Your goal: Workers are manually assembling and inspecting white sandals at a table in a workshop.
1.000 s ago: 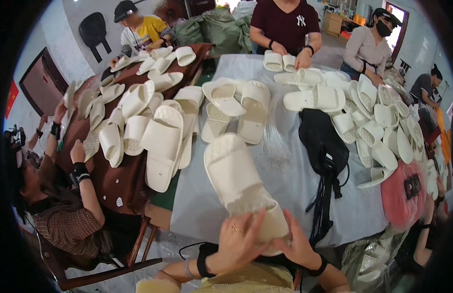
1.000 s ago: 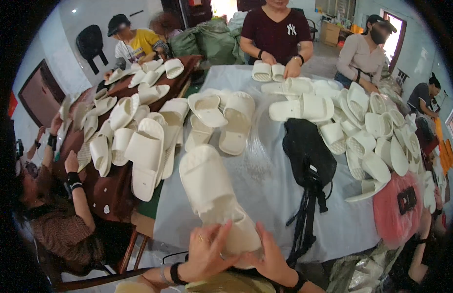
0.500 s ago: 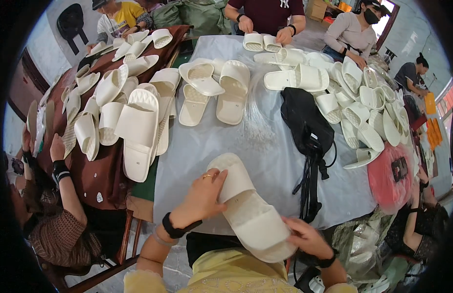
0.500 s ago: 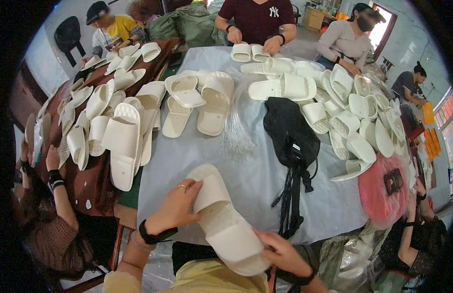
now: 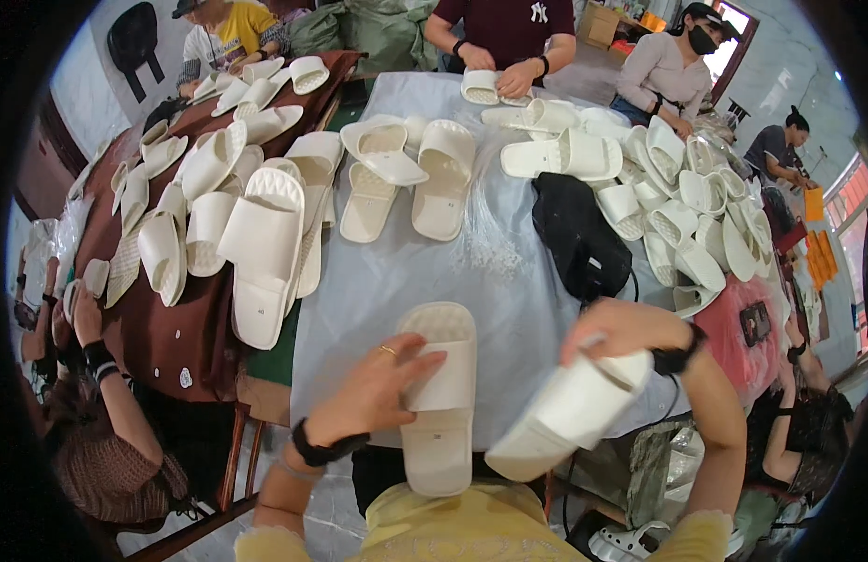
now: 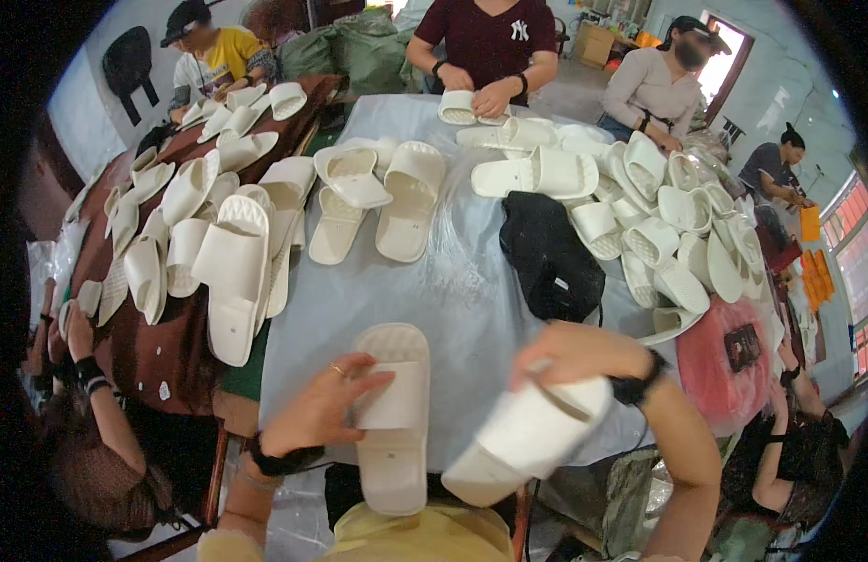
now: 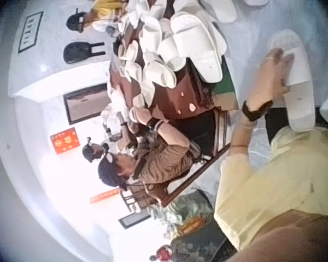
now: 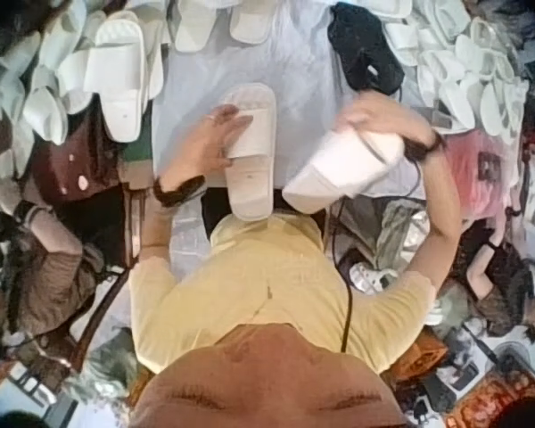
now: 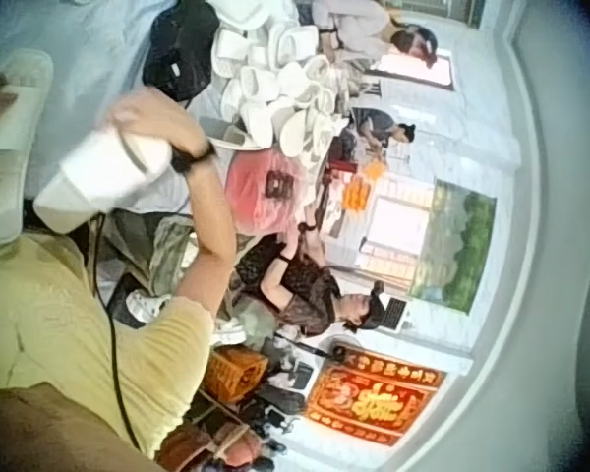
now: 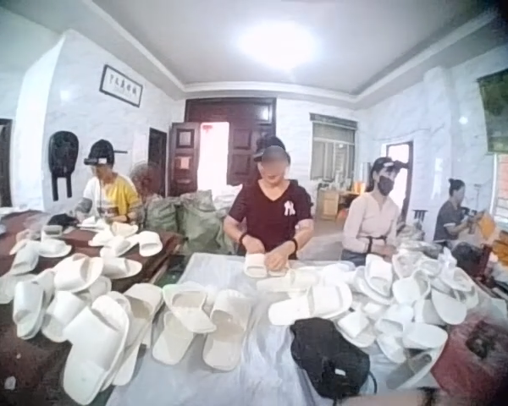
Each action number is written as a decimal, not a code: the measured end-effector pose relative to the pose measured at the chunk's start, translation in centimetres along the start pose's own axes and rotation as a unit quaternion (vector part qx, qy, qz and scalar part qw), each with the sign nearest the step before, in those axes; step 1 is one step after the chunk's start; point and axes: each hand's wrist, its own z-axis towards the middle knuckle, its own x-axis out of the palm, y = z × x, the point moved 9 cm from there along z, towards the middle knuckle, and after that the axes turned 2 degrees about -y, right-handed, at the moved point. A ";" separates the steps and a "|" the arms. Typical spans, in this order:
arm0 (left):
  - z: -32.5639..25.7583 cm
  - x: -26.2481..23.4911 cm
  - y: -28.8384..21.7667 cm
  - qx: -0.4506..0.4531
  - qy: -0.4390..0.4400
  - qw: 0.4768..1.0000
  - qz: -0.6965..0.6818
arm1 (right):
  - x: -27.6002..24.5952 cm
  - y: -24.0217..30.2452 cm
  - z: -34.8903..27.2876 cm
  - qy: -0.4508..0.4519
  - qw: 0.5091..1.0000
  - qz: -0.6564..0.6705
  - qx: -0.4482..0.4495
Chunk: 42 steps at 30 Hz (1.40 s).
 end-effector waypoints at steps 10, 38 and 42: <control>-6.8 2.3 -0.3 -0.140 -0.190 0.972 0.002 | -3.8 0.5 10.9 -0.269 0.923 -0.273 0.022; -3.0 8.6 -7.1 -0.121 0.109 0.839 -0.518 | 5.9 8.7 -9.4 -0.539 0.770 0.320 -0.117; -0.8 13.0 -9.1 -0.218 0.169 0.587 -0.761 | 13.1 7.5 -7.9 -0.457 0.765 0.429 -0.149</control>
